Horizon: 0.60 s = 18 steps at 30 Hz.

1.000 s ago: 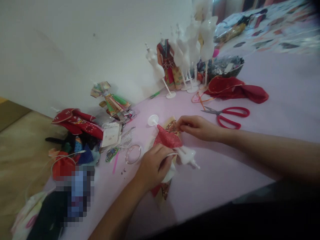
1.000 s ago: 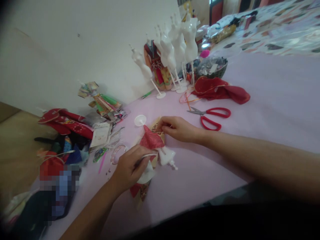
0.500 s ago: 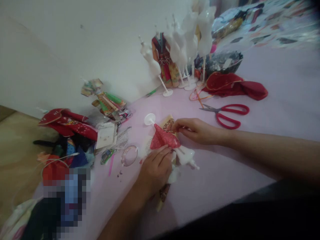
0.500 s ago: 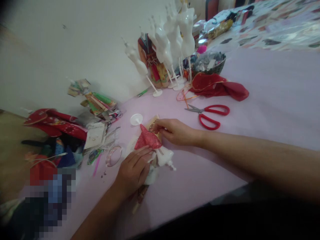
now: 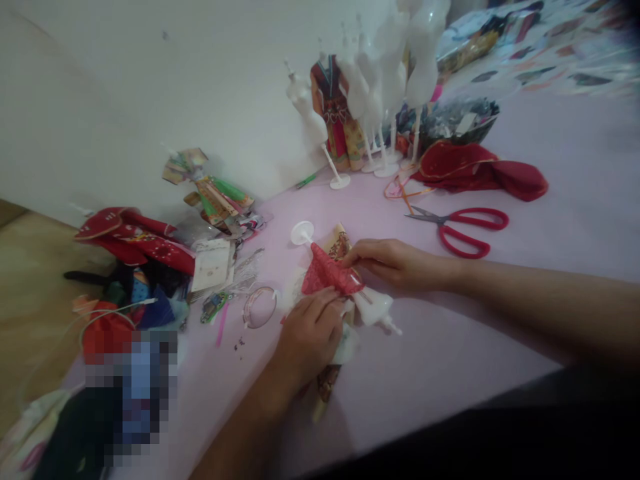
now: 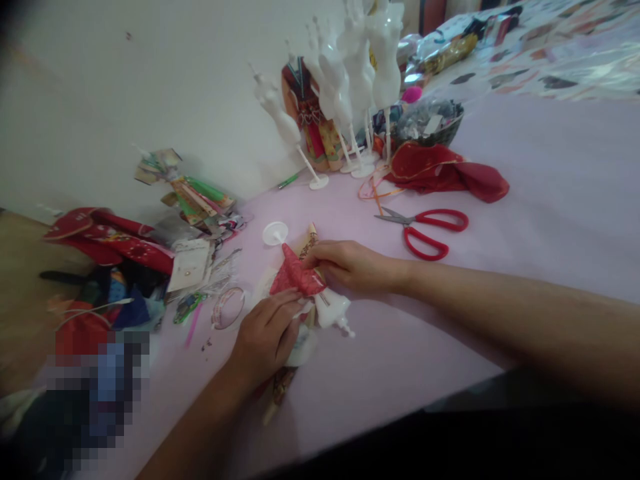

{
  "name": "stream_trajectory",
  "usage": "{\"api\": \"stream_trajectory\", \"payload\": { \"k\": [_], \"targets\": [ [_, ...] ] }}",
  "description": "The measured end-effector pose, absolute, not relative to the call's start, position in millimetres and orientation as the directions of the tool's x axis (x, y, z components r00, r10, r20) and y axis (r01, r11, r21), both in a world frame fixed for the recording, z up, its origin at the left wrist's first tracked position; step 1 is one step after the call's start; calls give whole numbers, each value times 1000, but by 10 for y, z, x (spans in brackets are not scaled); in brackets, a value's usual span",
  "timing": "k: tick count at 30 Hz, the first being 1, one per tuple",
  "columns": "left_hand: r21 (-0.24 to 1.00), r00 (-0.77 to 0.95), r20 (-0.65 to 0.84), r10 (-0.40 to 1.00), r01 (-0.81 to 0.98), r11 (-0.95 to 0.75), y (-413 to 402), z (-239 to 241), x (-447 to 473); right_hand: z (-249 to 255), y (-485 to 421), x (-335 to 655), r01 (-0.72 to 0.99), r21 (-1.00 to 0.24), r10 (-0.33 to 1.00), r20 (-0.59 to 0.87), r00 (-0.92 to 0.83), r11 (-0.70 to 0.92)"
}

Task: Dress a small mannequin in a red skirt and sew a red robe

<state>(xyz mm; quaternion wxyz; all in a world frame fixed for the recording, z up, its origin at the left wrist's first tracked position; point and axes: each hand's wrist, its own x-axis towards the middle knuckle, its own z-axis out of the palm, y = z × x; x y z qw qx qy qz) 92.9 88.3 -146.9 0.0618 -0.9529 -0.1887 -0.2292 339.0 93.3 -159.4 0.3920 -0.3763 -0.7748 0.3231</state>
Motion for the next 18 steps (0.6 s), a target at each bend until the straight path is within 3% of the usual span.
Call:
{"api": "stream_trajectory", "payload": {
  "k": [18],
  "targets": [
    [-66,850,421,318,378,-923,870,-1528,900,-1576,940,3300,276,-885,896,269,-352,374]
  ]
}}
